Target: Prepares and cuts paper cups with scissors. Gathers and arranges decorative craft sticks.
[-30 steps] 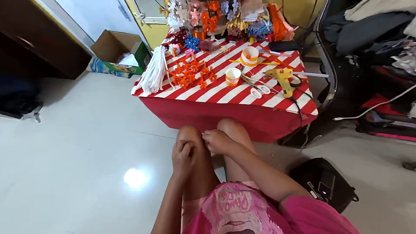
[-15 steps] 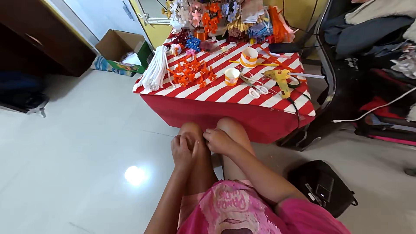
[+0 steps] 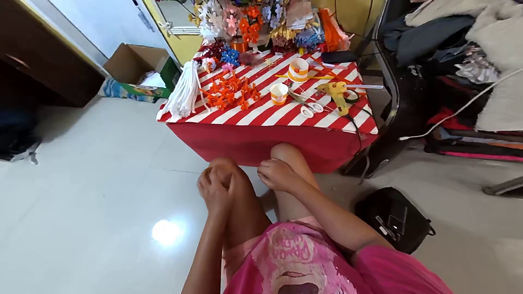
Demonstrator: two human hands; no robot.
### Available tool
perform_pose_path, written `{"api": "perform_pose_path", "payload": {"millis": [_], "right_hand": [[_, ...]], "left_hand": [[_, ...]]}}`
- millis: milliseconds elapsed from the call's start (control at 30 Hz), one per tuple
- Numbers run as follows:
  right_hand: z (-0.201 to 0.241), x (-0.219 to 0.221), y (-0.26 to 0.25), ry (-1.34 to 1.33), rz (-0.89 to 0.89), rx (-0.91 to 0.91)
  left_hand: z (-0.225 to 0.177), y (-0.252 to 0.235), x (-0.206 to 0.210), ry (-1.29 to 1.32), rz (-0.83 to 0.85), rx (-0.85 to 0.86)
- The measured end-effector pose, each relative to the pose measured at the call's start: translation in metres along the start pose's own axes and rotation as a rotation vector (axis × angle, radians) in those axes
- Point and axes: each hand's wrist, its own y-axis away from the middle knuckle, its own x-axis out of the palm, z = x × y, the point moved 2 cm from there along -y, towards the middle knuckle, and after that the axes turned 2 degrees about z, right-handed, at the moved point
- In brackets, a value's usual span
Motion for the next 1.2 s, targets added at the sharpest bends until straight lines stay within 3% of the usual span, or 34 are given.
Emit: {"api": "perform_pose_path", "payload": {"millis": [67,133,233,300,367,467,600,667,767,800,867,933,1033,1133,1200], "right_hand": [[-0.001,-0.009,0.005,-0.149,-0.092,0.011],[-0.001,-0.026,0.0,-0.275,-0.177,0.015],[0.007,-0.076,-0.033,-0.239,-0.264,-0.017],[0.003,-0.112,-0.067,-0.157,-0.355,-0.071],[-0.007,-0.159,-0.105,-0.031,-0.42,-0.066],[-0.042,-0.241,-0.16,0.078,-0.429,0.085],[-0.136,-0.319,-0.195,0.06,-0.411,0.343],[-0.166,-0.335,-0.195,0.053,-0.379,0.521],[-0.189,-0.34,-0.202,-0.056,-0.158,0.952],[-0.227,-0.327,-0.2,0.004,-0.227,0.943],[-0.288,-0.303,-0.199,0.086,-0.18,0.889],[-0.317,-0.286,-0.21,0.149,-0.041,0.874],[-0.327,-0.274,-0.228,0.219,0.095,0.912],[-0.35,-0.271,-0.238,0.249,0.209,1.002],[-0.368,-0.274,-0.243,0.258,0.278,1.023]], "left_hand": [[0.013,0.001,-0.007,-0.002,-0.038,-0.018],[0.021,0.009,-0.014,-0.012,-0.124,0.073],[0.043,0.023,-0.015,-0.031,-0.253,0.21],[0.058,0.025,-0.015,-0.012,-0.316,0.174],[0.066,0.025,-0.02,0.021,-0.271,0.032],[0.071,0.024,-0.02,0.137,-0.192,-0.082],[0.059,0.021,-0.018,0.046,-0.199,0.167],[0.051,0.007,-0.018,0.083,-0.104,0.34],[0.019,-0.04,-0.019,0.267,0.028,0.525],[0.0,-0.06,-0.018,0.306,0.088,0.575],[-0.043,-0.094,-0.004,0.379,0.259,0.646],[-0.091,-0.117,0.019,0.364,0.544,0.698],[-0.161,-0.129,0.061,0.248,1.062,0.865],[-0.198,-0.118,0.112,0.492,1.176,1.051],[-0.201,-0.113,0.139,0.581,1.251,1.058]]}}
